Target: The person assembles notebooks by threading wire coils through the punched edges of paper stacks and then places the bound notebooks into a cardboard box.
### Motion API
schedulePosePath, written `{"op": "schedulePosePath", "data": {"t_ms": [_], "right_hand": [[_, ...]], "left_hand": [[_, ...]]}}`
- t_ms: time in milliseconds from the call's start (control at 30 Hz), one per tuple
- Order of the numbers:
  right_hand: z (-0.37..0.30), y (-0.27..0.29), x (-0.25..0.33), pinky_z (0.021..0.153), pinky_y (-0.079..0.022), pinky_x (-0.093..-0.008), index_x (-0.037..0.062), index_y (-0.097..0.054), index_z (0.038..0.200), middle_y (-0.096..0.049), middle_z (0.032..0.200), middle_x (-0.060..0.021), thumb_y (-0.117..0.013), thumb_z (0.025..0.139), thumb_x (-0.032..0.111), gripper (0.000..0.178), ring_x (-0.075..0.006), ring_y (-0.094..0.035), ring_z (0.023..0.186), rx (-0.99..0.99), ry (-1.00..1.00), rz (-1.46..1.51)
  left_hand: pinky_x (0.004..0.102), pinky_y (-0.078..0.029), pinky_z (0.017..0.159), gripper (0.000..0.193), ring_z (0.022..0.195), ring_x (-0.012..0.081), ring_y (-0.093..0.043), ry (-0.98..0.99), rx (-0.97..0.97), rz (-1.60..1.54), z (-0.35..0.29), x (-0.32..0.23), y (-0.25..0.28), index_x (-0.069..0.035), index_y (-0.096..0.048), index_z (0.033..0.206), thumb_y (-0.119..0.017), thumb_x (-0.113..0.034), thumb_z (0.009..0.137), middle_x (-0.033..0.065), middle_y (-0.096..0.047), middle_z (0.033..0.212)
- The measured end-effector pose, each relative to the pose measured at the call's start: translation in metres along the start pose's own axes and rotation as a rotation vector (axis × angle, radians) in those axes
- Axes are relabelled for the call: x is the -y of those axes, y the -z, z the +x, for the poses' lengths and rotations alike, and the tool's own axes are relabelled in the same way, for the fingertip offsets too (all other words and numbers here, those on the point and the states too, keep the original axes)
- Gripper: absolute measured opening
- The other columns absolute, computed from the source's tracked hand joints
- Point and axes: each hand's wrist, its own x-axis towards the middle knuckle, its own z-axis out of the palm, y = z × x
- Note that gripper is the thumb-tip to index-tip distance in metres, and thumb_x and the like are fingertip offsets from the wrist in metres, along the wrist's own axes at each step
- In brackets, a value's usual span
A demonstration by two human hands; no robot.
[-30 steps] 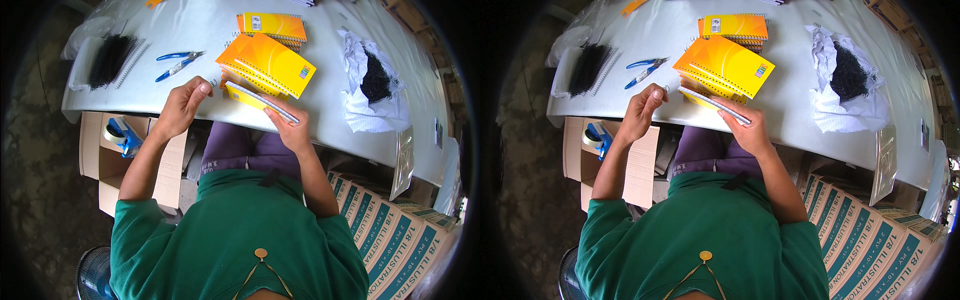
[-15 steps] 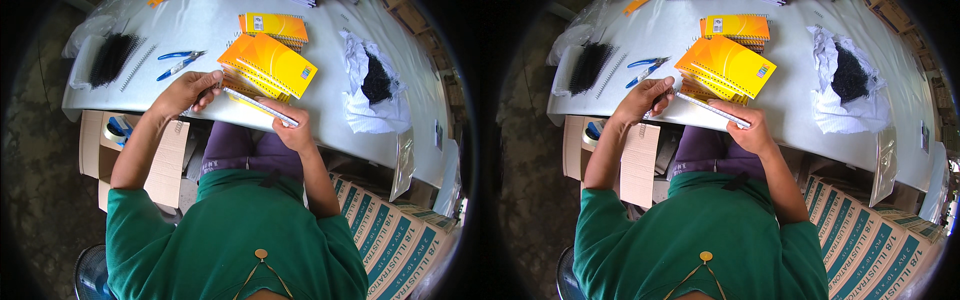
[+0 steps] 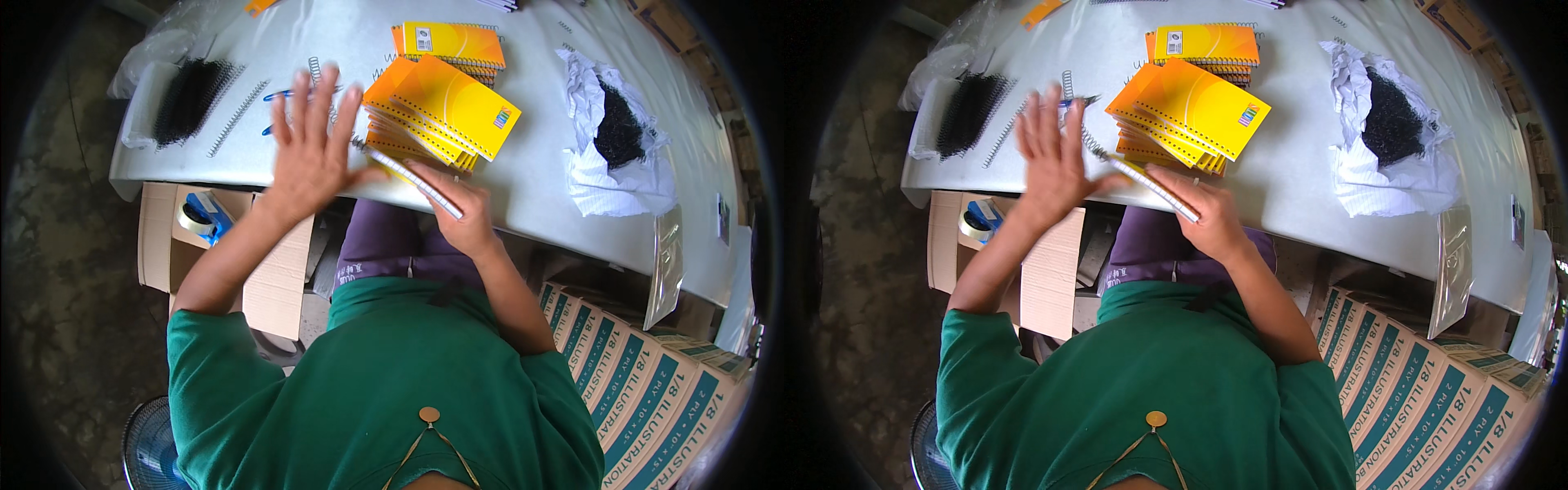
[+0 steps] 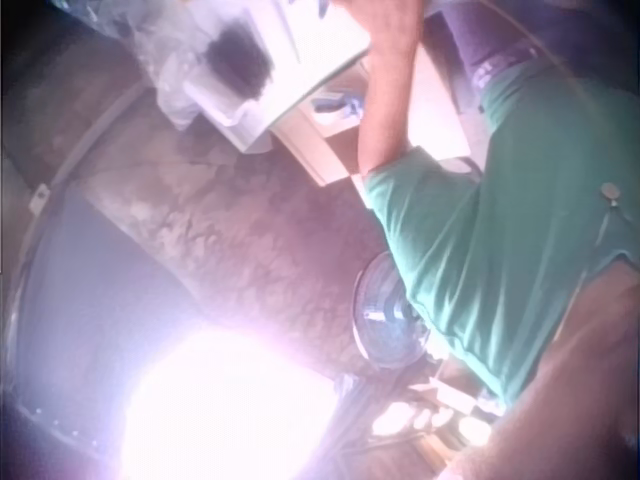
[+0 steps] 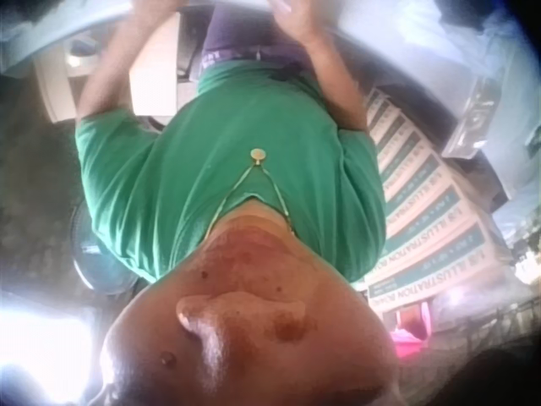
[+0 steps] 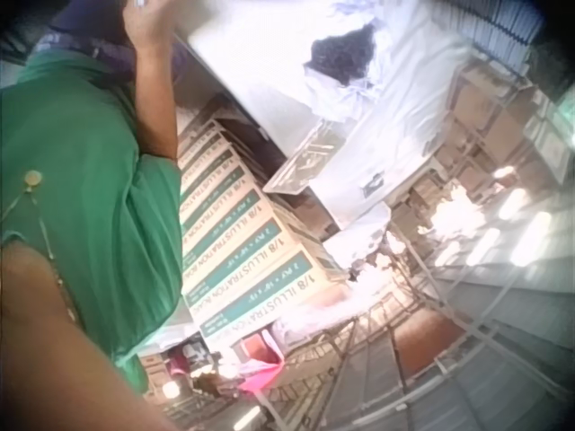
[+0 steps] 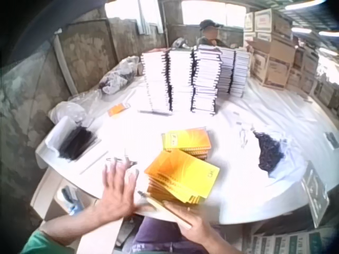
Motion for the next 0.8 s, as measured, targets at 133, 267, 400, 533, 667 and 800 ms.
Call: {"op": "schedulePosePath", "data": {"t_ms": [133, 267, 400, 533, 667, 800], "right_hand": [[0.003, -0.005, 0.001, 0.081, -0.050, -0.0318, 0.0013, -0.059, 0.111, -0.063, 0.108, -0.0121, -0.054, 0.075, -0.011, 0.038, -0.0244, -0.063, 0.095, -0.010, 0.065, -0.006], [-0.005, -0.017, 0.007, 0.078, -0.052, -0.0336, 0.0042, -0.058, 0.114, -0.061, 0.110, -0.0119, -0.053, 0.070, -0.013, 0.047, -0.0277, -0.063, 0.092, -0.003, 0.056, 0.020], [0.000, -0.017, 0.003, 0.073, -0.052, -0.0308, 0.0012, -0.060, 0.109, -0.064, 0.104, -0.0133, -0.056, 0.074, -0.010, 0.037, -0.0256, -0.065, 0.087, -0.007, 0.025, -0.008], [0.003, -0.022, 0.010, 0.075, -0.052, -0.0317, 0.0014, -0.060, 0.111, -0.064, 0.105, -0.0128, -0.054, 0.073, -0.010, 0.040, -0.0268, -0.064, 0.089, 0.038, 0.129, -0.012], [0.002, -0.021, 0.000, 0.076, -0.052, -0.0337, 0.0028, -0.058, 0.113, -0.062, 0.107, -0.0133, -0.054, 0.072, -0.010, 0.043, -0.0280, -0.064, 0.089, 0.037, 0.106, 0.008], [0.005, -0.027, 0.007, 0.076, -0.051, -0.0359, 0.0050, -0.055, 0.117, -0.060, 0.110, -0.0134, -0.054, 0.070, -0.009, 0.049, -0.0295, -0.062, 0.088, 0.102, 0.142, 0.026]], "left_hand": [[0.0611, 0.009, 0.101, 0.104, 0.134, 0.0463, -0.003, -0.252, 0.054, 0.051, -0.084, -0.012, -0.041, 0.010, -0.019, 0.135, -0.039, -0.072, 0.075, 0.0337, -0.020, 0.139], [0.0619, 0.016, 0.097, 0.110, 0.132, 0.0499, 0.002, 0.015, -0.232, 0.008, -0.038, 0.010, -0.038, 0.013, -0.006, 0.136, -0.032, -0.075, 0.076, 0.0343, -0.005, 0.142], [0.0623, 0.016, 0.098, 0.113, 0.133, 0.0485, 0.000, -0.287, 0.142, -0.064, -0.107, -0.031, -0.048, 0.005, -0.013, 0.139, -0.030, -0.082, 0.069, 0.0373, -0.011, 0.139], [0.0633, 0.011, 0.099, 0.112, 0.133, 0.0455, 0.008, 0.280, -0.069, -0.436, -0.111, 0.027, -0.080, -0.002, -0.019, 0.140, -0.039, -0.082, 0.064, 0.0389, -0.003, 0.139], [0.0640, -0.013, 0.097, 0.101, 0.123, 0.0450, -0.026, -0.377, 0.153, -0.248, -0.111, -0.029, -0.041, -0.005, -0.037, 0.133, -0.043, -0.080, 0.065, 0.0308, -0.031, 0.133], [0.0596, -0.032, 0.079, 0.093, 0.100, 0.0437, -0.046, 0.246, 0.641, -0.273, -0.096, 0.011, -0.077, -0.007, -0.047, 0.125, -0.043, -0.079, 0.066, 0.0250, -0.044, 0.123]]}}
